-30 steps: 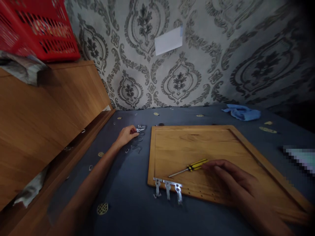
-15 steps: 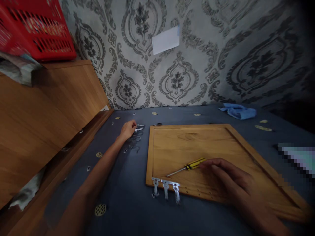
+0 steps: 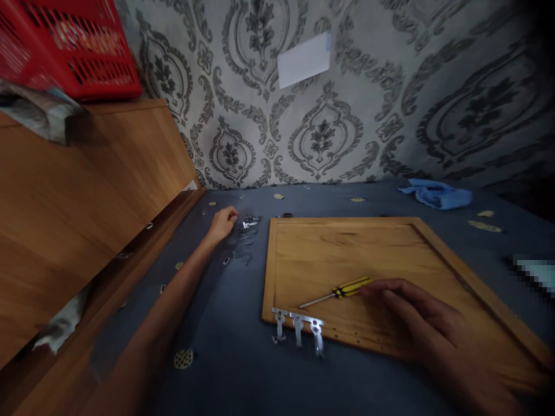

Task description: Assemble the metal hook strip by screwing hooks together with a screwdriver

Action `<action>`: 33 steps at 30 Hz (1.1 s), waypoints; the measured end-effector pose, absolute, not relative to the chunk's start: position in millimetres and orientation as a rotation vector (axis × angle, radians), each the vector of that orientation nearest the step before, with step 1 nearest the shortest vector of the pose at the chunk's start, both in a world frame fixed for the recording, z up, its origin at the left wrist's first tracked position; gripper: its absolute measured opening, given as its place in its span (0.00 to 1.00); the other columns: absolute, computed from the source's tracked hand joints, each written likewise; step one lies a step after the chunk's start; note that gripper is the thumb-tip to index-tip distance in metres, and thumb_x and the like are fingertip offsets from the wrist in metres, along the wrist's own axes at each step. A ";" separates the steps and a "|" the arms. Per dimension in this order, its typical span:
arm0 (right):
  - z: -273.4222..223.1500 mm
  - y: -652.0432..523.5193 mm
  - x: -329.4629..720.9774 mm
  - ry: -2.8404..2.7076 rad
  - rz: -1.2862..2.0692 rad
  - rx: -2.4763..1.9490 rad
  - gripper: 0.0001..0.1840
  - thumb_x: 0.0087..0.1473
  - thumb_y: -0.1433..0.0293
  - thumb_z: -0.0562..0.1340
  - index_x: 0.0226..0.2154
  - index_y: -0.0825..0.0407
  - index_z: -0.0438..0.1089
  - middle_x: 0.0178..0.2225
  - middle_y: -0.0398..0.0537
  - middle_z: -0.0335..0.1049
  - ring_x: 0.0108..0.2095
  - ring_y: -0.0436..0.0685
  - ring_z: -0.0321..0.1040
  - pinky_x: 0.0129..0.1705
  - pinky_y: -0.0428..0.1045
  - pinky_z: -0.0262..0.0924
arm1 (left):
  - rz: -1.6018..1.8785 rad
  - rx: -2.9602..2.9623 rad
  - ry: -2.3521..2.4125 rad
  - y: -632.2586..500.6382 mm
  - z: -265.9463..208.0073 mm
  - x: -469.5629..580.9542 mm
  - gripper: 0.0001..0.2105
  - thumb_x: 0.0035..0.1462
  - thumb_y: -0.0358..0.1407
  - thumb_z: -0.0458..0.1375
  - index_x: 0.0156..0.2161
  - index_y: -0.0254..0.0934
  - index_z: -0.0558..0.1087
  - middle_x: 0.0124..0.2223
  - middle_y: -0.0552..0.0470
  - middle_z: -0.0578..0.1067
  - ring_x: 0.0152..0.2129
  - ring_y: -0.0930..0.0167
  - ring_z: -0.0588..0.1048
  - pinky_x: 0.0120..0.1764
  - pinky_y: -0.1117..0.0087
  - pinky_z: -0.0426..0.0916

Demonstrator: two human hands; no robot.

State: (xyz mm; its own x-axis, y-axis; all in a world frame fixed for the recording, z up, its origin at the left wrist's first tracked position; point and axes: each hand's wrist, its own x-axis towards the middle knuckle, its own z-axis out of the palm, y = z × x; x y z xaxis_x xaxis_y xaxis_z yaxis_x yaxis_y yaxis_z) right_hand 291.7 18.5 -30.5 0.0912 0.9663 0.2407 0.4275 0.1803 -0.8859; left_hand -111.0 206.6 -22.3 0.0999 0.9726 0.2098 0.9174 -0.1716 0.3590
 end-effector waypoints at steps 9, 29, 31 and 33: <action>-29.1 18.1 292.9 -1.536 0.672 -1.493 0.19 0.48 0.49 0.58 0.28 0.42 0.78 0.35 0.47 0.82 0.41 0.67 0.78 0.42 0.56 0.75 | 0.520 2.286 1.865 176.4 -30.4 -119.8 0.17 0.67 0.41 0.60 0.56 0.36 0.72 0.56 0.44 0.74 0.48 0.62 0.77 0.49 0.54 0.76; -38.5 18.6 298.1 -1.585 0.643 -1.440 0.19 0.54 0.51 0.58 0.31 0.45 0.78 0.38 0.51 0.81 0.43 0.66 0.77 0.44 0.55 0.72 | 0.607 2.303 1.681 128.7 -27.3 -118.2 0.15 0.67 0.41 0.60 0.53 0.34 0.73 0.52 0.45 0.76 0.44 0.64 0.78 0.47 0.56 0.76; -38.6 18.9 297.6 -1.583 0.648 -1.447 0.19 0.55 0.51 0.58 0.31 0.45 0.78 0.38 0.52 0.81 0.43 0.66 0.77 0.44 0.55 0.72 | 0.611 2.319 1.664 127.7 -30.2 -115.6 0.15 0.67 0.41 0.61 0.53 0.35 0.73 0.52 0.45 0.76 0.45 0.64 0.78 0.47 0.56 0.76; -37.7 18.8 296.6 -1.576 0.669 -1.423 0.19 0.55 0.52 0.59 0.31 0.45 0.78 0.37 0.53 0.80 0.42 0.65 0.76 0.42 0.54 0.72 | 0.622 2.331 1.661 129.2 -33.5 -113.5 0.15 0.67 0.41 0.60 0.53 0.35 0.73 0.52 0.45 0.76 0.46 0.64 0.78 0.48 0.56 0.76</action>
State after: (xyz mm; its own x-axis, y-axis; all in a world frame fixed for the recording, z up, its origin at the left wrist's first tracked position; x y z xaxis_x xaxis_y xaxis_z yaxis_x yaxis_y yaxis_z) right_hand 296.6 18.8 -37.7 0.0479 0.9665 0.2520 0.4899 0.1972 -0.8492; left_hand -113.5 129.2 -33.5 0.2750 0.9372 0.2147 0.8476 -0.3417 0.4059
